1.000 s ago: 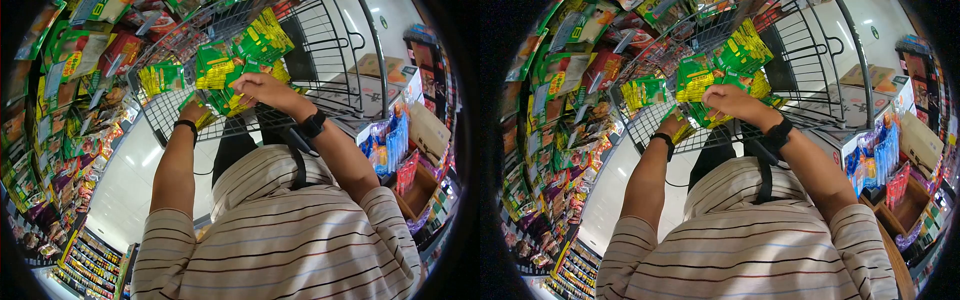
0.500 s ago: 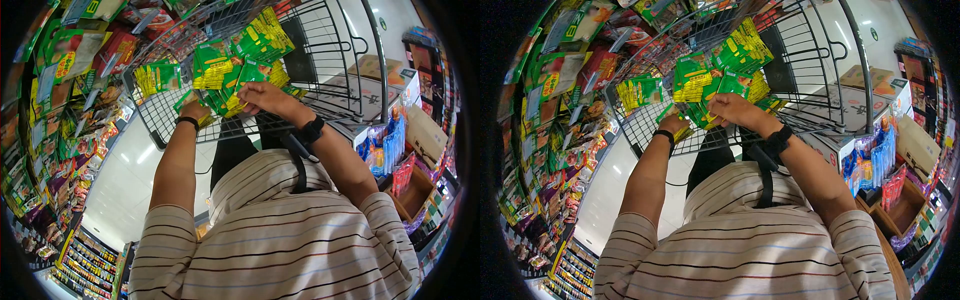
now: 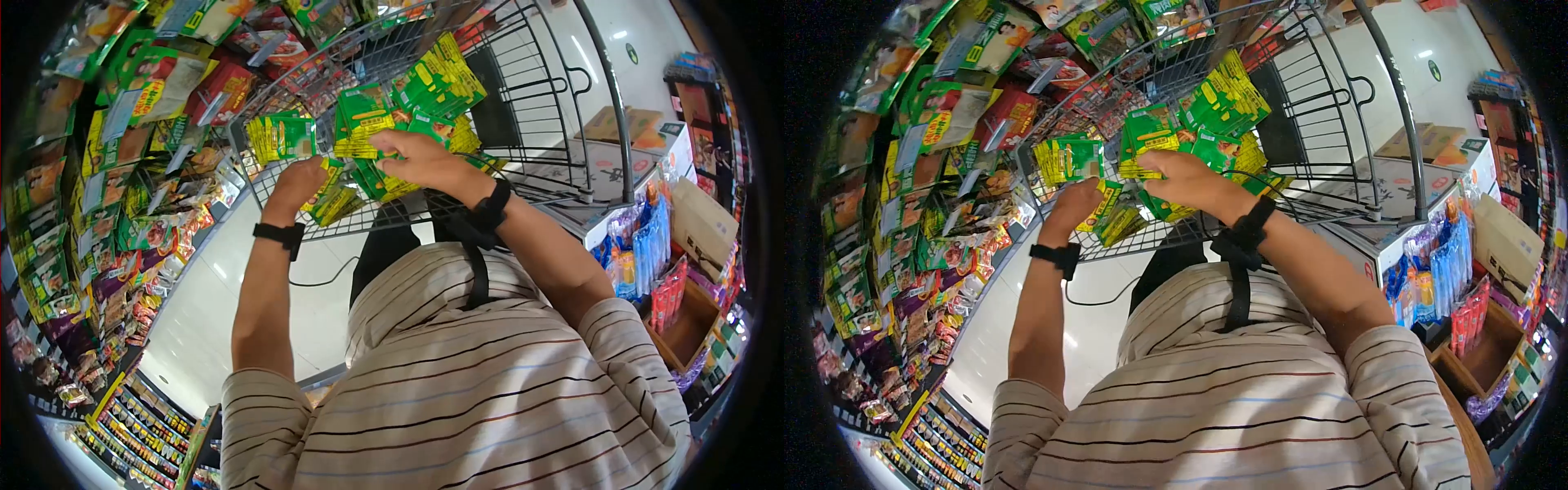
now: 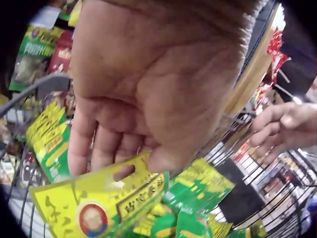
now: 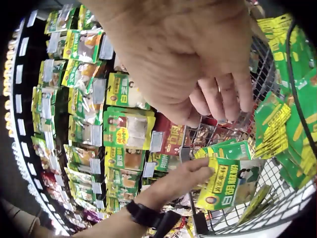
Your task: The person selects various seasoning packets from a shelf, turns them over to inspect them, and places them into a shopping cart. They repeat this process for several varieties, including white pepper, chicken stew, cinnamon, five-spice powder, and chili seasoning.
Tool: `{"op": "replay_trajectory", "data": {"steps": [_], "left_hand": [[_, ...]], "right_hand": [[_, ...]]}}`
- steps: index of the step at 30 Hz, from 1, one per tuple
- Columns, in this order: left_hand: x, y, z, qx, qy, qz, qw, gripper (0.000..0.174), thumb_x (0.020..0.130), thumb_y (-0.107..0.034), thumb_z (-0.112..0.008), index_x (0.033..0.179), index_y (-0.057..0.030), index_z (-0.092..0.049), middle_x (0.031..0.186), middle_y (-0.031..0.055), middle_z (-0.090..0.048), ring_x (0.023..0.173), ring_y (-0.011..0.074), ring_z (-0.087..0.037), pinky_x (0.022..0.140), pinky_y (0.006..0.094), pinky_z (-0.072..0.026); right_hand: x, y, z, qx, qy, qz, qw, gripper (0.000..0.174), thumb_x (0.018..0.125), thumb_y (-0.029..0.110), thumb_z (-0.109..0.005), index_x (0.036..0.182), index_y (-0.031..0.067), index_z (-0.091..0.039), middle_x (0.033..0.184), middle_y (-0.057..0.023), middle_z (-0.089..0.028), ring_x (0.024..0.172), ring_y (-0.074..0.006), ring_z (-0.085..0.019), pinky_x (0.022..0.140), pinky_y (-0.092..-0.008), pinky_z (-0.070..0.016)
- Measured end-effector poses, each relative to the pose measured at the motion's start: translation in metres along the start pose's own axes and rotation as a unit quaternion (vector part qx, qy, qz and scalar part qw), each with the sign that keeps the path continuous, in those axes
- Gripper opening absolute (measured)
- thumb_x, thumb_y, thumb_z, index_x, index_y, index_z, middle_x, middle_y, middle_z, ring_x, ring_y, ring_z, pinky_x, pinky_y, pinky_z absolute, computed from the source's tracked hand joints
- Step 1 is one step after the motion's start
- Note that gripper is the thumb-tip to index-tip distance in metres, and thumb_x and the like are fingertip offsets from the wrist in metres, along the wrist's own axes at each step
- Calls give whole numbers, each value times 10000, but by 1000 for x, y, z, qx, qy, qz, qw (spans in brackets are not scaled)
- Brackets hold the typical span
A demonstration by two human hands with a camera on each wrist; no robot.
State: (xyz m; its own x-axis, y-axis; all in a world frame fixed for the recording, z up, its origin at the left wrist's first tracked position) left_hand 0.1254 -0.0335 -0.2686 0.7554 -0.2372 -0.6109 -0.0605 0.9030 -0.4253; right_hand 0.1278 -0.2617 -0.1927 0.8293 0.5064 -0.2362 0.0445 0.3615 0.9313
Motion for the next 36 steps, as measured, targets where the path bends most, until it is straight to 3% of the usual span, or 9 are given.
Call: {"op": "replay_trajectory", "data": {"steps": [3, 7, 11, 15, 19, 22, 28, 32, 36], "left_hand": [[-41, -41, 47, -117, 24, -95, 988, 223, 929, -238, -525, 950, -21, -574, 755, 75, -568, 725, 145, -568, 673, 329, -474], [-65, -70, 83, -168, 39, -135, 976, 185, 968, -218, -523, 955, -43, -583, 804, -70, -503, 715, 62, -464, 667, 243, -419], [-81, -72, 105, -297, -58, -185, 935, 193, 996, -260, -540, 978, -76, -594, 790, -52, -552, 683, 37, -520, 536, 203, -423], [-108, -83, 105, -399, -17, -79, 913, 210, 972, -238, -540, 989, -34, -590, 709, 28, -587, 528, 152, -584, 481, 293, -462], [-65, -38, 33, -330, -68, -95, 937, 245, 952, -253, -557, 1002, -21, -617, 756, 45, -615, 595, 149, -606, 528, 294, -478], [-70, -16, 7, -266, 35, -26, 963, 272, 952, -346, -552, 1012, -90, -622, 892, -7, -627, 781, 120, -612, 659, 282, -493], [-12, 6, 18, -58, -26, -112, 992, 336, 881, -301, -654, 1100, -49, -623, 973, 96, -667, 823, 219, -633, 757, 322, -506], [33, 33, -37, 51, -10, -88, 995, 294, 870, -223, -592, 1080, -21, -637, 1107, 215, -656, 1038, 403, -617, 860, 453, -499], [59, 67, -77, 95, 75, 41, 992, 382, 940, -125, -493, 1313, -68, -550, 1274, 220, -601, 1167, 377, -585, 970, 494, -474]], "right_hand": [[9, 38, -9, -86, -3, 132, 988, 508, 851, 262, -665, 1271, -3, -560, 1206, -226, -628, 1149, -348, -597, 979, -408, -457], [14, 67, -17, -13, 123, 43, 991, 406, 861, 262, -661, 1175, 13, -598, 1005, -133, -686, 938, -236, -668, 805, -349, -523], [10, 72, -3, 191, 135, -38, 972, 287, 929, 268, -609, 1119, 54, -621, 907, -57, -690, 815, -126, -664, 697, -275, -528], [-7, 101, -14, 273, 126, -50, 952, 290, 965, 332, -596, 1066, 61, -611, 898, -53, -655, 839, -152, -661, 724, -298, -540], [-3, 24, -66, -99, 267, 9, 958, 367, 946, 415, -589, 1114, 89, -600, 962, -43, -650, 920, -184, -678, 712, -291, -518], [-20, 28, -27, 140, 200, -85, 966, 357, 934, 401, -591, 1104, 88, -603, 1018, -53, -649, 933, -194, -678, 702, -292, -517], [-19, 20, 14, 115, 65, -143, 981, 307, 937, 279, -547, 1137, 52, -599, 1091, -114, -655, 955, -222, -685, 756, -322, -564], [-31, -14, 10, 145, 47, -169, 974, 317, 947, 276, -537, 1146, 37, -595, 1076, -127, -665, 940, -225, -687, 760, -324, -564], [-49, -32, 12, 181, 33, -214, 959, 291, 969, 271, -548, 1133, 37, -602, 1032, -89, -671, 889, -174, -661, 773, -306, -548]]}}
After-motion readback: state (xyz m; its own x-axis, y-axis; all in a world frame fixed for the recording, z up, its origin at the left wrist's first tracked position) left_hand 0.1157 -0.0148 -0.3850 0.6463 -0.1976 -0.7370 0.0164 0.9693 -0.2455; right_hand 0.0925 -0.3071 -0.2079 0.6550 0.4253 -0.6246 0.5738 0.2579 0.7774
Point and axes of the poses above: each hand's wrist, its own x-axis towards the middle knuckle, its own z-axis out of the back of the hand, y = z × x, the point moved 7 cm from there along x, towards the middle knuckle
